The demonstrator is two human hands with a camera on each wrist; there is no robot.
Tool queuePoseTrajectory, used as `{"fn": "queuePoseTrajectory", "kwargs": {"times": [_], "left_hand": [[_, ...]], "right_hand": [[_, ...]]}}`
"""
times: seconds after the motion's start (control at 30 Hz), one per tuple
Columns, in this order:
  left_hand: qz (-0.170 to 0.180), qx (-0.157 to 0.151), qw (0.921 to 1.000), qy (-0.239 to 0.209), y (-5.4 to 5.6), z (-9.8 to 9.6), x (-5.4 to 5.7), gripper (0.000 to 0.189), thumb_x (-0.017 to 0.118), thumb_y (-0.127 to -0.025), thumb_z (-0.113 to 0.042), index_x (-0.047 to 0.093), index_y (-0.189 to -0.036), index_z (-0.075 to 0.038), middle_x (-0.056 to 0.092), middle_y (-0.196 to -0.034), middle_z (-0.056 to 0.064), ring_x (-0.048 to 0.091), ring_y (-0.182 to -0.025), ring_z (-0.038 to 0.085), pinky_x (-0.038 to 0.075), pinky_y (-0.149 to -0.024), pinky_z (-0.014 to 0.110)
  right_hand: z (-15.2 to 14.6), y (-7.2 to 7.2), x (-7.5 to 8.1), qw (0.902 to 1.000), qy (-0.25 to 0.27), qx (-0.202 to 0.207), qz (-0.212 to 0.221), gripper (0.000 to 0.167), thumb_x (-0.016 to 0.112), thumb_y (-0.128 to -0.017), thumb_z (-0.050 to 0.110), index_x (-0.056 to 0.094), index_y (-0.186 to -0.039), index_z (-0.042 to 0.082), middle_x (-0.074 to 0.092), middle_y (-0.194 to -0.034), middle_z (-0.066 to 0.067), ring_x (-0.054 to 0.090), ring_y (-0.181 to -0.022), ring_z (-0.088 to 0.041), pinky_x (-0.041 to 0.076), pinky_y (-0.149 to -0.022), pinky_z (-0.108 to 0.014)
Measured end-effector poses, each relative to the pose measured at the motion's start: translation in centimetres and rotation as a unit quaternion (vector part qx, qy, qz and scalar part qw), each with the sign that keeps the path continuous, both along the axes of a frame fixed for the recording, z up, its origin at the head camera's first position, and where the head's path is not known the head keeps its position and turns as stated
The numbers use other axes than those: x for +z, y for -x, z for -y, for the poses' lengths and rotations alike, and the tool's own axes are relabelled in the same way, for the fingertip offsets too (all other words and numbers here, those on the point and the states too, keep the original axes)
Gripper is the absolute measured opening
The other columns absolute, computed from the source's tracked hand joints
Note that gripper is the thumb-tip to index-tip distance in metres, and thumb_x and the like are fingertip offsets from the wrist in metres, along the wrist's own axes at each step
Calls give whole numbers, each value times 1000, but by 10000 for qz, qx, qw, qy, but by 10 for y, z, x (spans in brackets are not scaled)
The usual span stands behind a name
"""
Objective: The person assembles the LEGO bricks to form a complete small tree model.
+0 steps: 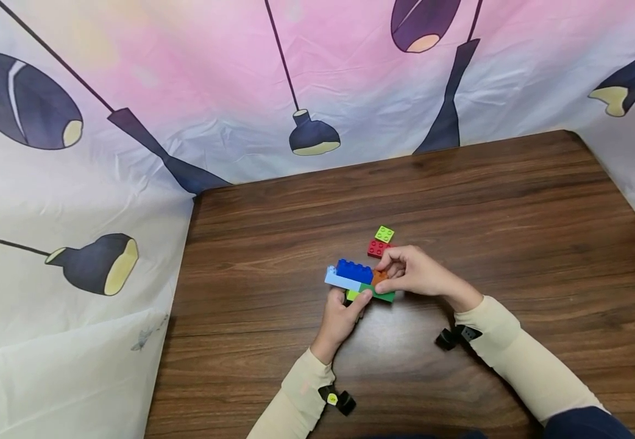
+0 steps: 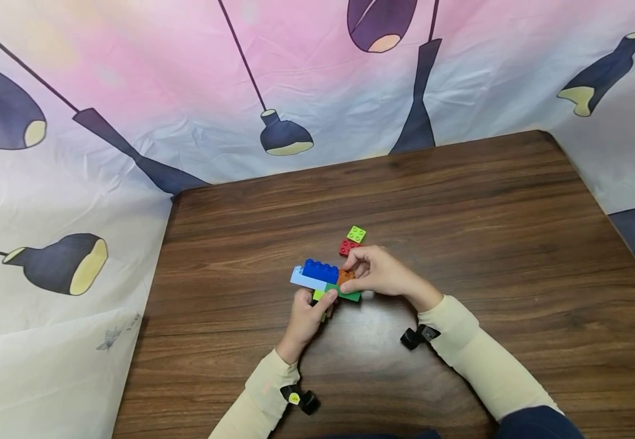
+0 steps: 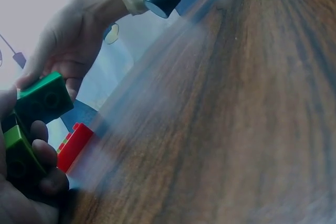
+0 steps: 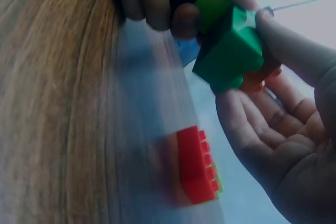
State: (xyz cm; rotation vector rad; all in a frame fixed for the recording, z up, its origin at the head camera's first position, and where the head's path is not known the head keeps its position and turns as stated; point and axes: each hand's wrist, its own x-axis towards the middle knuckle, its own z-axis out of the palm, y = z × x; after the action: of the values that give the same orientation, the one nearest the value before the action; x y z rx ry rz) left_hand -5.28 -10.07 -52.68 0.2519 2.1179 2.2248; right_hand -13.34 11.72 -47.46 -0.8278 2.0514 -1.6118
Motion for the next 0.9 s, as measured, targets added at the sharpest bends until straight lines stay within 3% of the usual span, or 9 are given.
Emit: {"fn": "queuePoseTrajectory", "kwargs": {"times": [0.13,0.4,0.53,0.67,0.77,0.9], "left_hand": [[-61,34,10000,-39,0,1,0,11,66,-103,-6,61,-104,3,53,-67,8,50,-57,11,45,-55,22],[-77,-21,9997,-230,0,1,0,13,65,-104,-7,61,-107,6,49,-67,27,48,-55,11,44,-53,22],[-84,4,9996,-286,0,1,0,17,65,-104,-7,60,-108,9,48,-68,28,48,-56,10,44,-54,22],[-92,47,9995,-299,0,1,0,15,65,-104,-5,59,-101,8,50,-64,14,48,-55,10,43,-53,22],[-34,-20,9995,-308,0,1,0,12,65,-104,-6,60,-103,5,52,-66,8,48,-56,11,44,-54,22],[125,-414,9983,-399,2,3,4,23,64,-105,-15,59,-116,5,59,-79,26,57,-64,11,50,-61,22]], "right_hand": [[3,-2,3,9998,-41,-154,-132,25,88,-85,3,70,-102,0,74,-98,-7,71,-83,-14,61,-74,-29],[7,-1,-5,9968,366,12,712,26,82,-88,-4,63,-105,-5,71,-87,-5,65,-73,-12,53,-62,-24],[9,-5,-4,9991,237,-102,337,28,85,-87,0,64,-105,-1,70,-91,-5,66,-77,-14,54,-66,-25],[11,-7,-2,9997,73,-220,-77,30,88,-86,4,63,-104,4,68,-97,-5,65,-83,-16,56,-72,-28],[9,-6,-3,9999,110,-125,-29,30,86,-87,3,62,-104,3,65,-96,-5,61,-81,-14,54,-71,-27],[3,0,1,9996,170,218,103,30,84,-88,1,59,-105,2,60,-89,-5,53,-74,-12,47,-66,-25]]}}
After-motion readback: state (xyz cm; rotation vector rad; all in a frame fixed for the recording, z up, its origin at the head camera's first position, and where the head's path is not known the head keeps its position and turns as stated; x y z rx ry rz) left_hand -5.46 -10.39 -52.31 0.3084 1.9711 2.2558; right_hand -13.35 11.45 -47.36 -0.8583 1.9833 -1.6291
